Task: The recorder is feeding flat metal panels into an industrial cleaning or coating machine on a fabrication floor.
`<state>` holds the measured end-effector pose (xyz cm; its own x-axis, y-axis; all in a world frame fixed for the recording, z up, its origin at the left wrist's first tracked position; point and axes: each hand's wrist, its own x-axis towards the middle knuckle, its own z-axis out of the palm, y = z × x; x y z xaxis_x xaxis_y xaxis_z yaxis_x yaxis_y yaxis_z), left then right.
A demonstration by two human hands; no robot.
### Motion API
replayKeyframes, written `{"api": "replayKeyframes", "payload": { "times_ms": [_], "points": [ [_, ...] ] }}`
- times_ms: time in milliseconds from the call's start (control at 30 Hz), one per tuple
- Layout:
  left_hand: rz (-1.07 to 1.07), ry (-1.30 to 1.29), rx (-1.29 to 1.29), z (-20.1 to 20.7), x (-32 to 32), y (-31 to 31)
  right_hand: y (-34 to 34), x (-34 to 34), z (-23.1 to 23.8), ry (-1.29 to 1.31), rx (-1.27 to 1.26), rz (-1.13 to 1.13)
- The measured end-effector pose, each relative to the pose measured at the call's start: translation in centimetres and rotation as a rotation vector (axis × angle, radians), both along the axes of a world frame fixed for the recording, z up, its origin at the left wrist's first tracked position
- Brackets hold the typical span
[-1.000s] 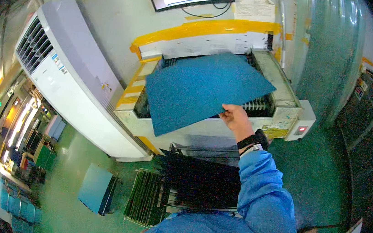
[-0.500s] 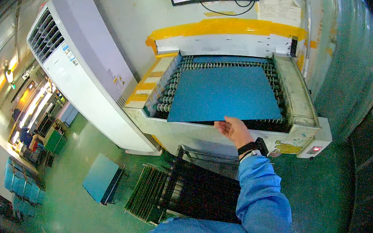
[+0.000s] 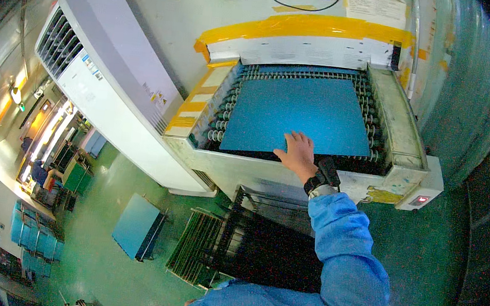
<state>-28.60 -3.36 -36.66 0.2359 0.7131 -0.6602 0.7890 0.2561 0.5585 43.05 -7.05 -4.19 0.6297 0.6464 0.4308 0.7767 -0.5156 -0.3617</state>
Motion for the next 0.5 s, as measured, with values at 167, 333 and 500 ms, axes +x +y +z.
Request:
{"api": "replayKeyframes", "payload": {
  "times_ms": [167,333,500],
  "points": [
    [0.069,-0.043,0.026,-3.5,-3.7,-1.3,1.3,1.1,-1.0,0.061,-0.072,0.021],
    [0.103,-0.059,-0.008,-4.1,-3.5,-1.5,2.1,3.4,-1.7,0.001,-0.037,-0.028],
    [0.168,-0.047,0.009,-4.5,-4.1,-1.9,2.4,3.9,-2.6,-0.066,0.016,-0.06]
  ]
}}
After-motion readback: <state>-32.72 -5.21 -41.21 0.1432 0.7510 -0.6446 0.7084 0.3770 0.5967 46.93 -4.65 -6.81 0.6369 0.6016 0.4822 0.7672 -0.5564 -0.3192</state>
